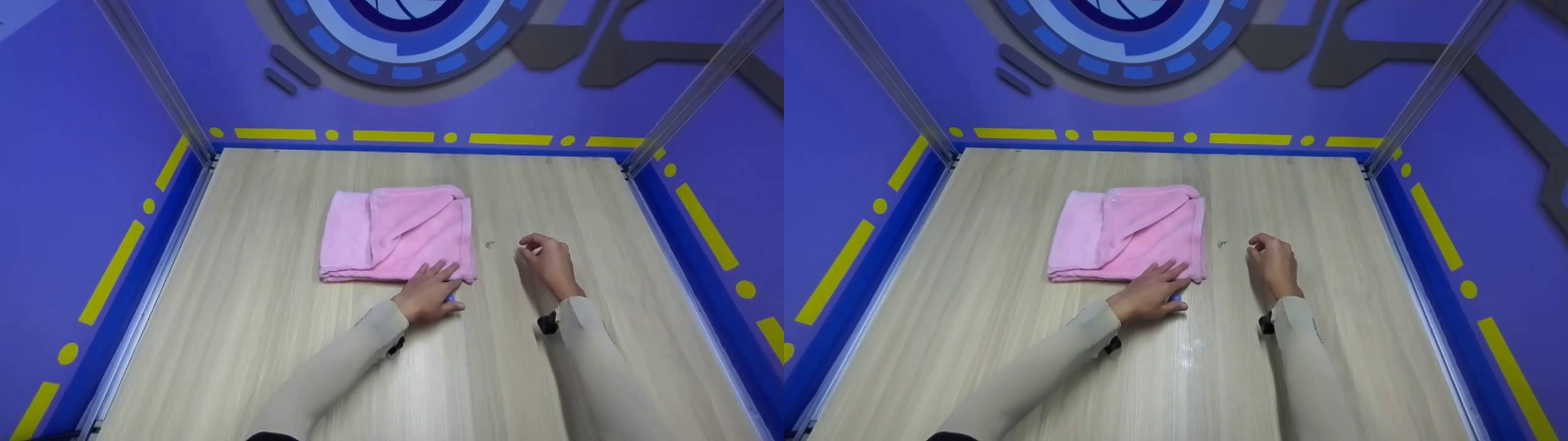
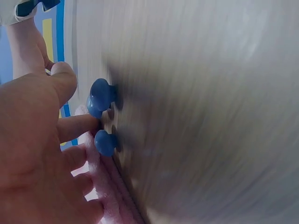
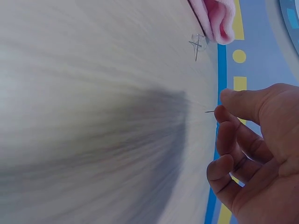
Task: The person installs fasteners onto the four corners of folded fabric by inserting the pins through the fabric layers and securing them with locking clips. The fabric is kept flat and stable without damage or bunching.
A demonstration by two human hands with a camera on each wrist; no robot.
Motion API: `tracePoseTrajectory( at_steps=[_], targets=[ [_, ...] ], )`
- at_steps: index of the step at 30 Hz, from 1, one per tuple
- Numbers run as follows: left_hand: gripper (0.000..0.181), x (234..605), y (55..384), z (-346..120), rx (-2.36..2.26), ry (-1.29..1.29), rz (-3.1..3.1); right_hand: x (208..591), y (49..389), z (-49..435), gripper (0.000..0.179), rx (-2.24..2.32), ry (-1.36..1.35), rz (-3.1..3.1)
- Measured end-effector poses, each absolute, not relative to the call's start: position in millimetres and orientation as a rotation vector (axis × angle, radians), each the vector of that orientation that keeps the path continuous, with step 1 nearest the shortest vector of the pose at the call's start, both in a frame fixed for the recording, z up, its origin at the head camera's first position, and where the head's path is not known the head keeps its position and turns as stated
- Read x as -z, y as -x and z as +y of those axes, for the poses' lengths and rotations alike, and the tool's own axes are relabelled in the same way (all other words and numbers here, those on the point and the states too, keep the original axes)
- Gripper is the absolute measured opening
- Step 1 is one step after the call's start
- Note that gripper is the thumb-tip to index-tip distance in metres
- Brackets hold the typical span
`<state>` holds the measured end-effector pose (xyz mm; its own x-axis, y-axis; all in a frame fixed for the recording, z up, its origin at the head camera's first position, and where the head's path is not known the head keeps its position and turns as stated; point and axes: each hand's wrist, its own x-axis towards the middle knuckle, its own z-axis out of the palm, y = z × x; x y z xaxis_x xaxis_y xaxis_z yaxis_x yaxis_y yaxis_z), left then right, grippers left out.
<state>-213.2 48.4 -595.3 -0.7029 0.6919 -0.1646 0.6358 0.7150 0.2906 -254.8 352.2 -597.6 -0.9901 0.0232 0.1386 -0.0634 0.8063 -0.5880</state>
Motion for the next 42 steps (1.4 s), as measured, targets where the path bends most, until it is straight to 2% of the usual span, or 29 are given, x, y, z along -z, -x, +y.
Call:
tracePoseTrajectory(
  at_steps=[12, 22, 32, 42],
  targets=[
    [0.062, 593.0, 211.2, 52.0, -0.339, -1.051, 2.695, 598.0, 253.9, 350.4, 0.015, -0.938, -0.018, -2.881],
    [0.068, 594.5, 214.0, 54.7, -0.728, -1.009, 2.742, 598.0, 254.4, 345.0, 0.013, -0.971, -0.07, -2.905],
    [0.055, 594.3, 222.1, 48.3, -1.073, -1.006, 2.68, 598.7, 254.1, 337.2, 0.006, -1.078, -0.119, -2.981],
    [0.047, 590.7, 228.1, 45.8, -1.171, -1.08, 2.721, 593.0, 251.9, 320.9, 0.003, -1.183, -0.245, -2.901]
  ],
)
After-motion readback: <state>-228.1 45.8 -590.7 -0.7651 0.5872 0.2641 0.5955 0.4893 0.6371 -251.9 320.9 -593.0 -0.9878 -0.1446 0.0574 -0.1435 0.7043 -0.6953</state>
